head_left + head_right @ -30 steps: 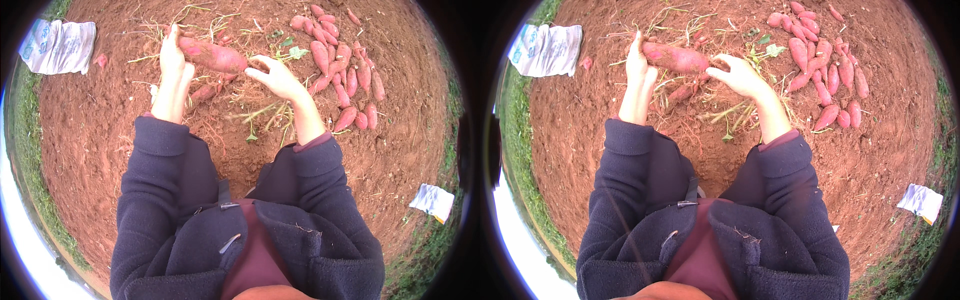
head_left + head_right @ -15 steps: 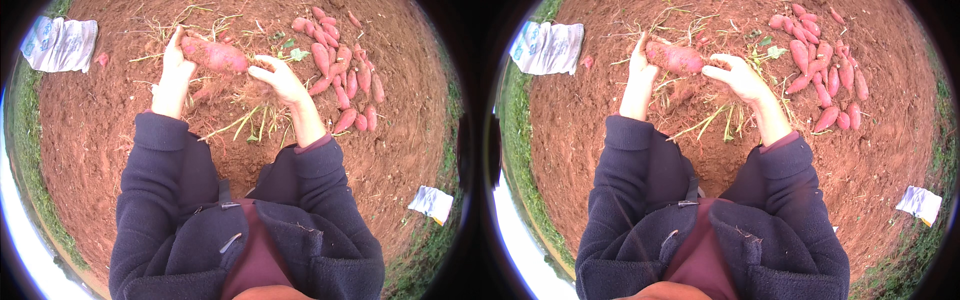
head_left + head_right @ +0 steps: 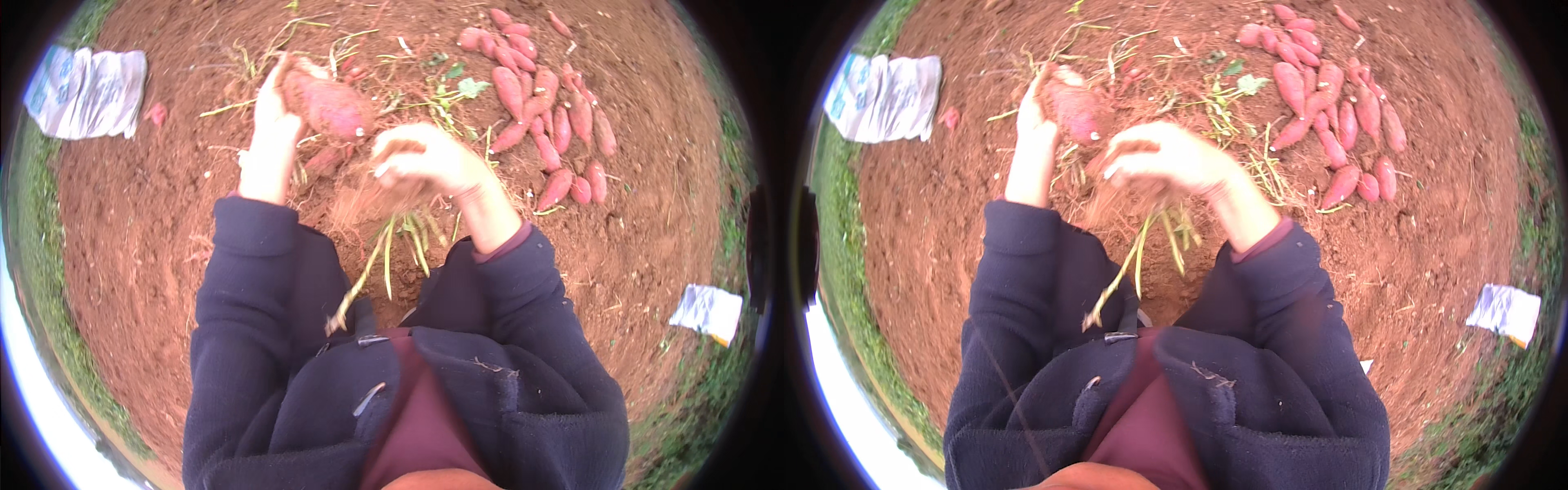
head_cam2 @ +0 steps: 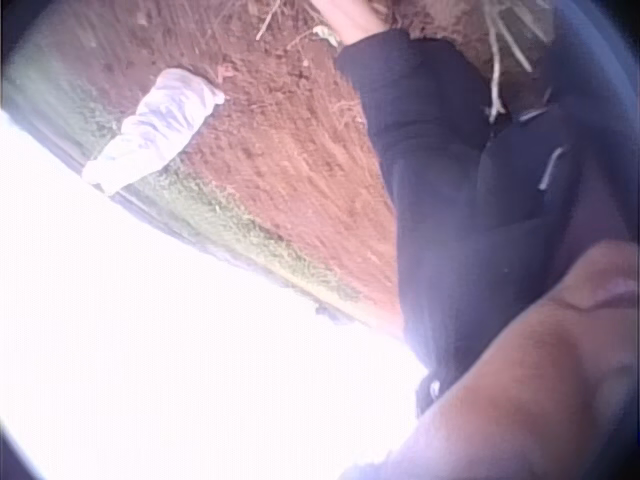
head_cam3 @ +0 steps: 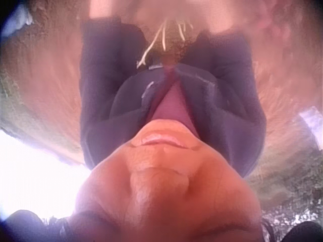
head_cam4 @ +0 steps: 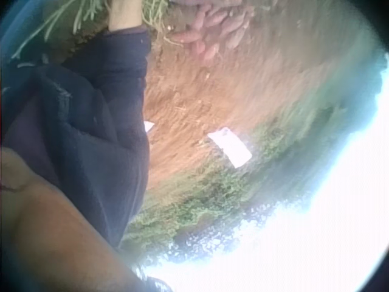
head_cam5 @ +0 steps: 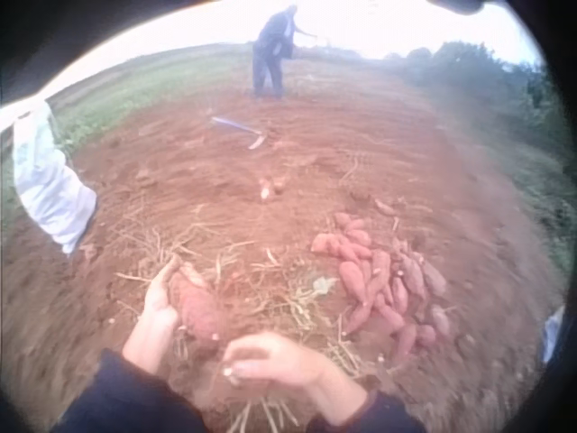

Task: The person repeatedly picks up sweet potatoes from the ground, rubs off soil and debris by hand, and places them into a growing pile. The person handles each tuber individually, turning them over and brushing away dirt before stacking them.

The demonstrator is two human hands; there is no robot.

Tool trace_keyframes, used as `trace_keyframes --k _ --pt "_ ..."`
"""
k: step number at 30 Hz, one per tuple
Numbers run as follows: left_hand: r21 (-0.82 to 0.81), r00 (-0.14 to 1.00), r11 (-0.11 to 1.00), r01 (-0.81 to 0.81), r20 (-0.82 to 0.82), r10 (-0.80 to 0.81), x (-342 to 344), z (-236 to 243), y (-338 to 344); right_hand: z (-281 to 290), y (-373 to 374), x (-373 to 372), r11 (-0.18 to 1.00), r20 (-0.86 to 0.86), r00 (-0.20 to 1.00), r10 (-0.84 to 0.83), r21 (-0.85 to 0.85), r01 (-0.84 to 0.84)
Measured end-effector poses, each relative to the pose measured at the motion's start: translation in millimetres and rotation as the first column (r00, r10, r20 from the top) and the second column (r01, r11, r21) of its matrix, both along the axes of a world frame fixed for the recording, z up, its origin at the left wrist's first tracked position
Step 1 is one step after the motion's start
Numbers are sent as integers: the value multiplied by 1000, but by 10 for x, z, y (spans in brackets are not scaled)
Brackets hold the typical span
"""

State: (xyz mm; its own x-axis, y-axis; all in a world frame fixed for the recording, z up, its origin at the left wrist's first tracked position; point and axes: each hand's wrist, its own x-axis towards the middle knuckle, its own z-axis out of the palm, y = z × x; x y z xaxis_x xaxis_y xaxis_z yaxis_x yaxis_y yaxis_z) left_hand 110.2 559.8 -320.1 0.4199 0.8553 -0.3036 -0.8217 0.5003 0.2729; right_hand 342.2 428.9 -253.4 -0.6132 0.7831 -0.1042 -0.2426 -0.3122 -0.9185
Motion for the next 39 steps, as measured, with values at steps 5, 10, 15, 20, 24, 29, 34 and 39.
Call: trace_keyframes --k 5,10,15,20,24,29,34,39 --pt "119 972 988 -101 -201 123 -182 71 84 -169 123 46 980 351 936 36 169 -101" --pt "212 987 974 -83 -119 110 -250 279 10 -433 143 57 902 846 505 -168 339 -268" --pt "325 917 945 23 -383 109 42 345 -173 -463 228 -77 947 420 860 -289 254 195" --pt "299 869 951 73 -488 86 295 380 -239 -544 147 -352 947 -156 957 -244 -253 200" --pt "313 675 950 1 -701 231 440 407 -313 -605 198 -361 881 -13 885 -465 -106 461" --pt "454 438 855 249 -841 319 647 328 -467 -615 204 -353 752 291 697 -656 341 565" --pt "500 111 811 302 -864 491 644 261 -372 -584 137 -409 764 294 709 -641 330 554" --pt "545 22 770 332 -821 571 582 263 -298 -531 174 -363 824 225 793 -566 196 532"
